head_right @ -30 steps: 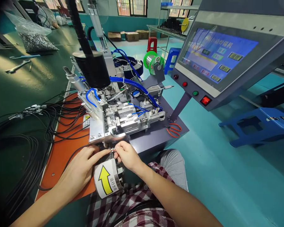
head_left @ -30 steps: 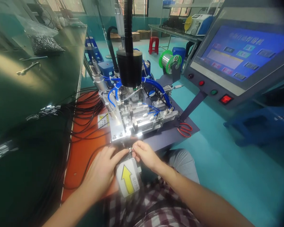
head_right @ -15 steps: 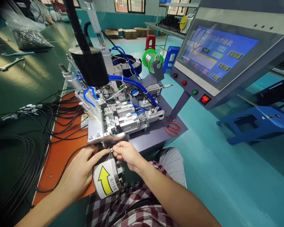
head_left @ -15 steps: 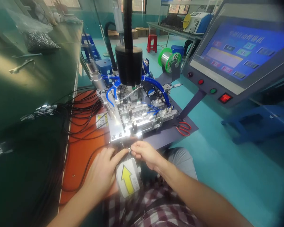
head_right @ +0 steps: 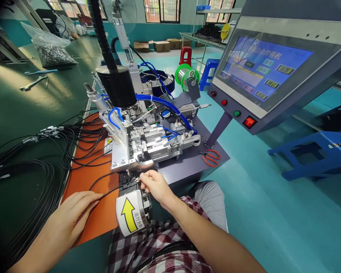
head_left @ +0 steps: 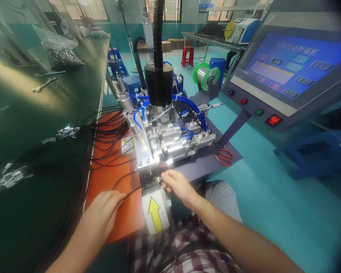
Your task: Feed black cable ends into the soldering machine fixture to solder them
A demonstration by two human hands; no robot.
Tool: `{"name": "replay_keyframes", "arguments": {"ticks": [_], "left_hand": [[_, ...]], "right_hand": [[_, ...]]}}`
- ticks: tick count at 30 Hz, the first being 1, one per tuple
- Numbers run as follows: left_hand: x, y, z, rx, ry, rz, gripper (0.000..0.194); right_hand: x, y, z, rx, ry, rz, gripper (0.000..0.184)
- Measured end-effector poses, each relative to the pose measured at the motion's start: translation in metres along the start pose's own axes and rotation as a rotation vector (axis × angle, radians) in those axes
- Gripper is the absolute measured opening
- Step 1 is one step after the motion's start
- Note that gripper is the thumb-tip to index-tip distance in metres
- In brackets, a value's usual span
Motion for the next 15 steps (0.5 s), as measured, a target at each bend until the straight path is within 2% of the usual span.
{"name": "replay_keyframes", "arguments": {"ticks": [4,10,15], "left_hand": [[0.006,0.009,0.000,0.056,-0.016,0.068,0.041],[0.006,0.014,-0.006,0.122,-0.009,0.056,0.040],[0.006,0.022,0.016,0.140,-0.060,0.076,0.043]], "right_hand": [[-0.018,0.000,-0.014,-0.020,-0.088,-0.054,0.047],[-0.055,-0.016,-0.062,0.021,-0.211,-0.150,0.054],[-0.062,-0.040,-0.087,0.102,-0.218,-0.193,0.064]]}}
Point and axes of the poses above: each hand's wrist, its own z-axis towards the middle knuckle, its own x-axis out of the palm, y = z × x, the point moved 2 cm from there along z, towards the middle knuckle, and after that the axes turned 7 degrees about -x, right-handed, at the moved point
